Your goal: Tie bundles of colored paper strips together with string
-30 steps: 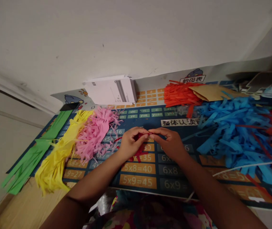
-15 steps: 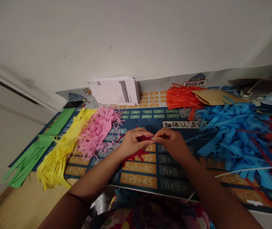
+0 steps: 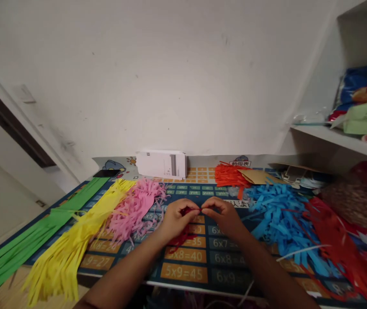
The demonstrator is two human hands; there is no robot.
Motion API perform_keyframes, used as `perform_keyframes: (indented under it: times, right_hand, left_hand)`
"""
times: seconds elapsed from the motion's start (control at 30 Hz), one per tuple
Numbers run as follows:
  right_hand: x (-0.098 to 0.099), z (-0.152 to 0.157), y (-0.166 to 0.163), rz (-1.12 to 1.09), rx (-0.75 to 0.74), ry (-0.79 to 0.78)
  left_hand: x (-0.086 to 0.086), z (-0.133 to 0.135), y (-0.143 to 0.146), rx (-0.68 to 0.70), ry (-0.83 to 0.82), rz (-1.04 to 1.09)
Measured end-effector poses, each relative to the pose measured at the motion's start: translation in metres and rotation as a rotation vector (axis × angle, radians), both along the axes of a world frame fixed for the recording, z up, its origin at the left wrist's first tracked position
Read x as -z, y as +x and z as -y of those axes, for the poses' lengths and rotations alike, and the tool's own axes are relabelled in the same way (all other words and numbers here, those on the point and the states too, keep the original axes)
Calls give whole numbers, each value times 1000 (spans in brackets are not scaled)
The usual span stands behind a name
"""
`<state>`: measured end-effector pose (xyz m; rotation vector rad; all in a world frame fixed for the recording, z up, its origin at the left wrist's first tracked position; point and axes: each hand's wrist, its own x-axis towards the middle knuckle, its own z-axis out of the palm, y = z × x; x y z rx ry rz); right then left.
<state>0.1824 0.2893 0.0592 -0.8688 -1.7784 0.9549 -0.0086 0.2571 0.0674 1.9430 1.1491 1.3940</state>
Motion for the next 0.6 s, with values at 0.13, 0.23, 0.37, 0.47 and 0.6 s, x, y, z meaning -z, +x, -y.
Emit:
perform_keyframes:
  times: [0.13,0.23,0.37,0.47,0.6]
  right_hand:
    - [-22,31,-1,84,-14,47]
    - [-26,56,-6,83,66,114]
    - [-15,84,-12,30,229,257]
    - [-6,98,-14,34,299,401]
    - [-2,110,-16,62,323,524]
  left_hand:
    - [-11,30,0,-10,-77,230]
    - [-13,51,4,-38,-101,240]
    - [-9,71,9,-79,66,163]
    - [-5,80,10,-83,256,83]
    - [-2,83,9,-66,350,50]
